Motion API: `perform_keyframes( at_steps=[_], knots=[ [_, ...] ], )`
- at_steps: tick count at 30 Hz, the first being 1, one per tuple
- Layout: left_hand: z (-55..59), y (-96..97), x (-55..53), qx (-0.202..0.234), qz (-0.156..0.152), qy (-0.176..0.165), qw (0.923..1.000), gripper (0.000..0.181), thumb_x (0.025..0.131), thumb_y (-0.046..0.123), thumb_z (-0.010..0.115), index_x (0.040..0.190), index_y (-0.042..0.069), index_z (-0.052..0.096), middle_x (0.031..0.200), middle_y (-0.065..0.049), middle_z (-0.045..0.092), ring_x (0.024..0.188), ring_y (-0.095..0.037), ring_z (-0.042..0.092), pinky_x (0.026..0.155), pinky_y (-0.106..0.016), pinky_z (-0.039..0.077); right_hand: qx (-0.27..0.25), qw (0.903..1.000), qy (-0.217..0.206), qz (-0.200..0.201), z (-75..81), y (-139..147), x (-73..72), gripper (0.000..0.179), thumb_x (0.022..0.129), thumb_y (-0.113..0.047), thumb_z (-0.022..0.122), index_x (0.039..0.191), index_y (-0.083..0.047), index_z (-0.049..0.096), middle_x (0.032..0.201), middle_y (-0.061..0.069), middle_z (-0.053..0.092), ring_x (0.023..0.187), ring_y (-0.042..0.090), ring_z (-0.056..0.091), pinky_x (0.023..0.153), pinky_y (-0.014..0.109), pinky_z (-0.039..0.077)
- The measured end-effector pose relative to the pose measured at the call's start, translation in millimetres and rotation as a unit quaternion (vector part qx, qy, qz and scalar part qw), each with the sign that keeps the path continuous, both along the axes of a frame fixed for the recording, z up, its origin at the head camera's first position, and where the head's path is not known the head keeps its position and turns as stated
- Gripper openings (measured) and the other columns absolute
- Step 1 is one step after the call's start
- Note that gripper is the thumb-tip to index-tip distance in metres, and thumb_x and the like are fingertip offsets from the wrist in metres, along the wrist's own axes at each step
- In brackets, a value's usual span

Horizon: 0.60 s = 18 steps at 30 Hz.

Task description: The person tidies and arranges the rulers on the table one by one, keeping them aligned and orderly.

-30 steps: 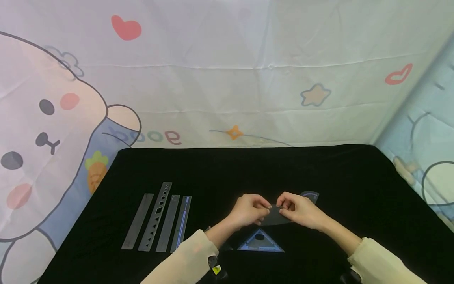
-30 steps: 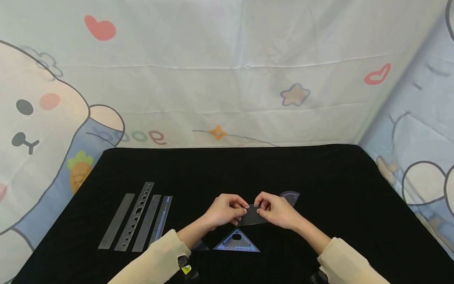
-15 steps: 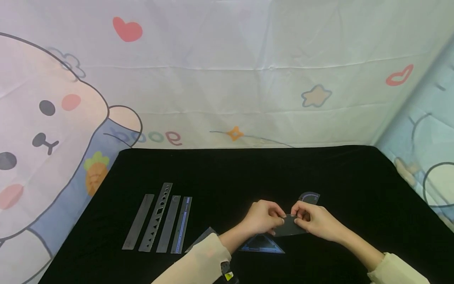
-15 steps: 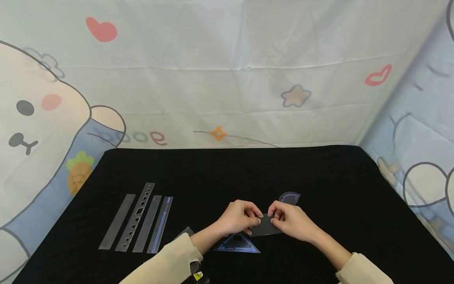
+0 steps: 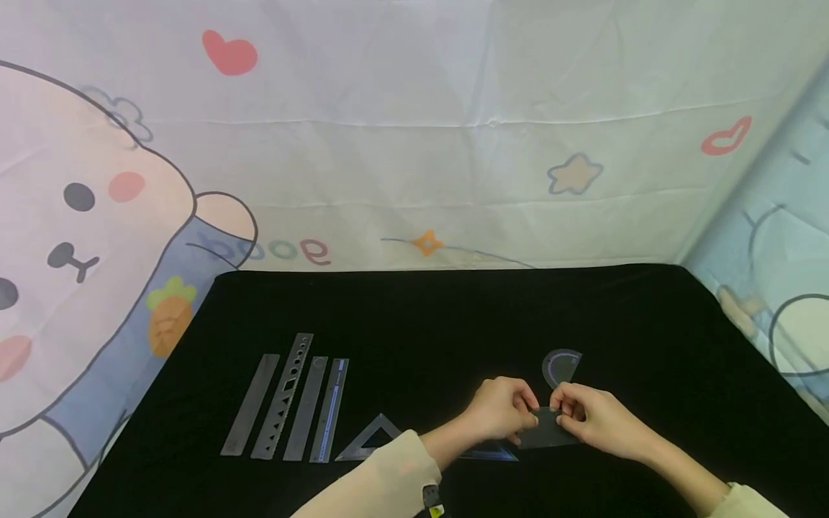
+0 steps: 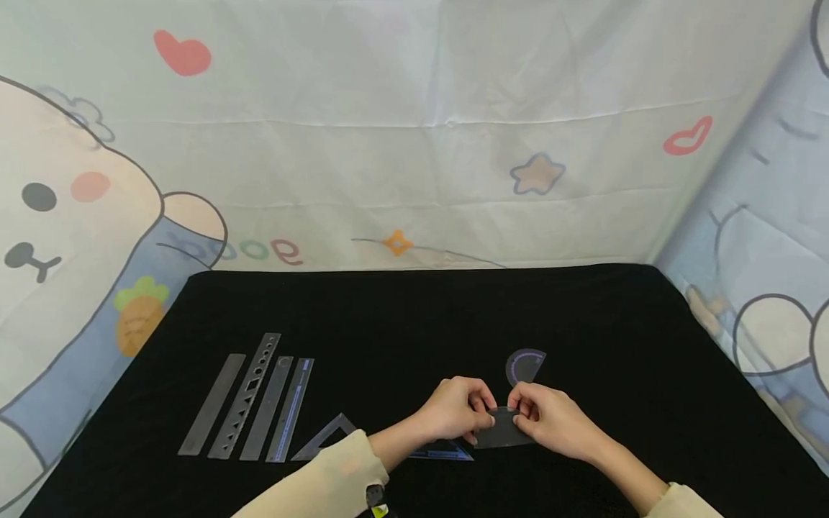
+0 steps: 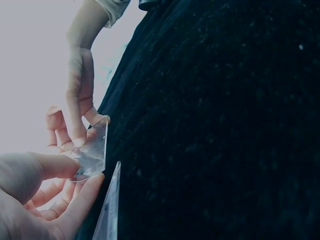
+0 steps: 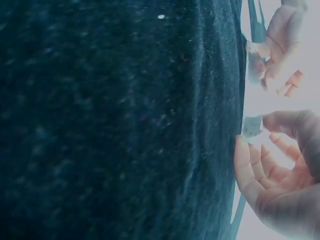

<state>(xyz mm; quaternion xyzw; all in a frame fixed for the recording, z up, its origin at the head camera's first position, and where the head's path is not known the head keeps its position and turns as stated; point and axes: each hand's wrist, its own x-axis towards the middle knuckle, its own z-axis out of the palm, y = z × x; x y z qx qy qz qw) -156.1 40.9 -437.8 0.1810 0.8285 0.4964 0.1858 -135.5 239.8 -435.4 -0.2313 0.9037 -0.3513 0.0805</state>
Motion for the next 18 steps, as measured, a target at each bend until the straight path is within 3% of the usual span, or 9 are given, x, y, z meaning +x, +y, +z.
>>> perform_keyframes(
  at_steps=[8,18],
  knots=[
    [-2.2,6.3,4.4,-0.017,-0.009,0.007,0.9998,0.011,0.076,0.002,0.07,0.08,0.009,0.063,0.057,0.004,0.055,0.038,-0.009,0.055,0.038,-0.021,0.049,0.011,0.9999,0.007,0.005,-4.5,6.6,5.8,0.018,0.08,-0.007,0.064,0.093,-0.014,0.054,0.074,-0.005,0.051,0.059,0.002,0.047,0.05,0.021,0.045],
    [-1.3,9.9,6.2,-0.083,-0.031,0.067,0.9938,0.01,0.075,0.009,0.072,0.079,0.015,0.063,0.056,0.01,0.054,0.039,-0.003,0.051,0.039,-0.015,0.044,0.014,0.9996,0.025,0.0,-9.2,9.5,10.5,0.02,0.079,-0.006,0.065,0.093,-0.016,0.054,0.073,-0.007,0.051,0.059,0.001,0.047,0.05,0.02,0.044]
  ],
)
